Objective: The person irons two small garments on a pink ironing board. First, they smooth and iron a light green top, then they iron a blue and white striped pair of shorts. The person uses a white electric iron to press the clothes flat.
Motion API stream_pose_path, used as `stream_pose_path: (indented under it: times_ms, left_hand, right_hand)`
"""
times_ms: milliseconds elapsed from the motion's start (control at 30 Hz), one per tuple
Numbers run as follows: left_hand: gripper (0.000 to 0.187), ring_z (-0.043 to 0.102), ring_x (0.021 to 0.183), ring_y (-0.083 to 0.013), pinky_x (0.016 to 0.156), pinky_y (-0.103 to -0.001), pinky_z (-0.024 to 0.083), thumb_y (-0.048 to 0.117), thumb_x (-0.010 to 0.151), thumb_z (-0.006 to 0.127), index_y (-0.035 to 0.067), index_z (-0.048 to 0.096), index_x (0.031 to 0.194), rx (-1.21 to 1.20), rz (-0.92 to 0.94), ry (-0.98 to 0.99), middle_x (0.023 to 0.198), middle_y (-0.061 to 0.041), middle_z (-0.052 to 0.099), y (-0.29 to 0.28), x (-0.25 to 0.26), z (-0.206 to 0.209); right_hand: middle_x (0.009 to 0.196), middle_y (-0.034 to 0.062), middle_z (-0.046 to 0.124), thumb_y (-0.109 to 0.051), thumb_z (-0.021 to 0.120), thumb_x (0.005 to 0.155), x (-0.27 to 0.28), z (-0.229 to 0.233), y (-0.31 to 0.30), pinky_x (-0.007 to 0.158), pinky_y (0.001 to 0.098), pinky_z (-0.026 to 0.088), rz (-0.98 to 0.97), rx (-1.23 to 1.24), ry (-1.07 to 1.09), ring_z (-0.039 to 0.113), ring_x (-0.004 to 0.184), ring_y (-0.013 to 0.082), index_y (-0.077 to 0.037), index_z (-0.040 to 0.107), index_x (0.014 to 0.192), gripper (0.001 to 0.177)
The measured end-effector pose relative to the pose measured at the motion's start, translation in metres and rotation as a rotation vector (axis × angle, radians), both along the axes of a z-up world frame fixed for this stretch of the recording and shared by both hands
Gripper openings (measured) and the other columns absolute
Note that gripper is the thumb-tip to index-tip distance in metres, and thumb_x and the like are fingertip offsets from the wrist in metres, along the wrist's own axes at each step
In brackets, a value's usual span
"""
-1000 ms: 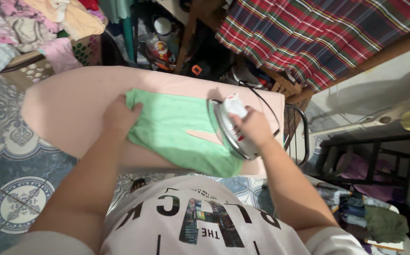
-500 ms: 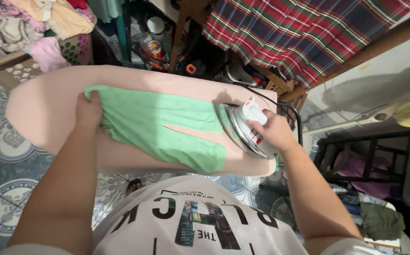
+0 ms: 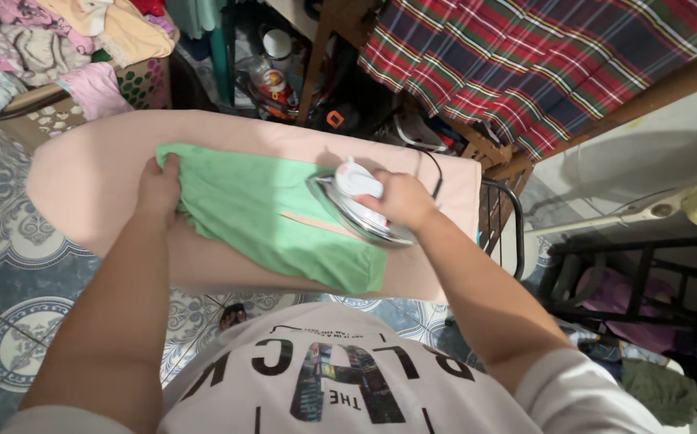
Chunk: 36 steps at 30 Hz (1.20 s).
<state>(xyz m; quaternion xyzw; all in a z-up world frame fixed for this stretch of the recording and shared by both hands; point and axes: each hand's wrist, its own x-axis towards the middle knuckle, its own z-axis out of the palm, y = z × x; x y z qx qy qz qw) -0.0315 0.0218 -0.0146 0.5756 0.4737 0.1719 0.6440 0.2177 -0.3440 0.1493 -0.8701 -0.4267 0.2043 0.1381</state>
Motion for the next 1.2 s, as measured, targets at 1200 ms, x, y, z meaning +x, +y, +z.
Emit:
stream_pose_path:
  times_ms: [1200]
  left_hand:
    - [0.046,0.071,0.096,-0.0321,0.085,-0.043,0.055,0.039,0.094,0.062,0.005,0.058,0.125,0.397,-0.996,-0.03,0.111,-0.018,0.071,-0.253,0.143,0.145]
  right_hand:
    - [0.109,0.032,0.068,-0.058,0.061,0.093,0.131,-0.047,-0.304,0.092,0.0511,0.051,-0.82,-0.207,-0.153,0.065,0.108,0.0477,0.004,0.067,0.113,0.066]
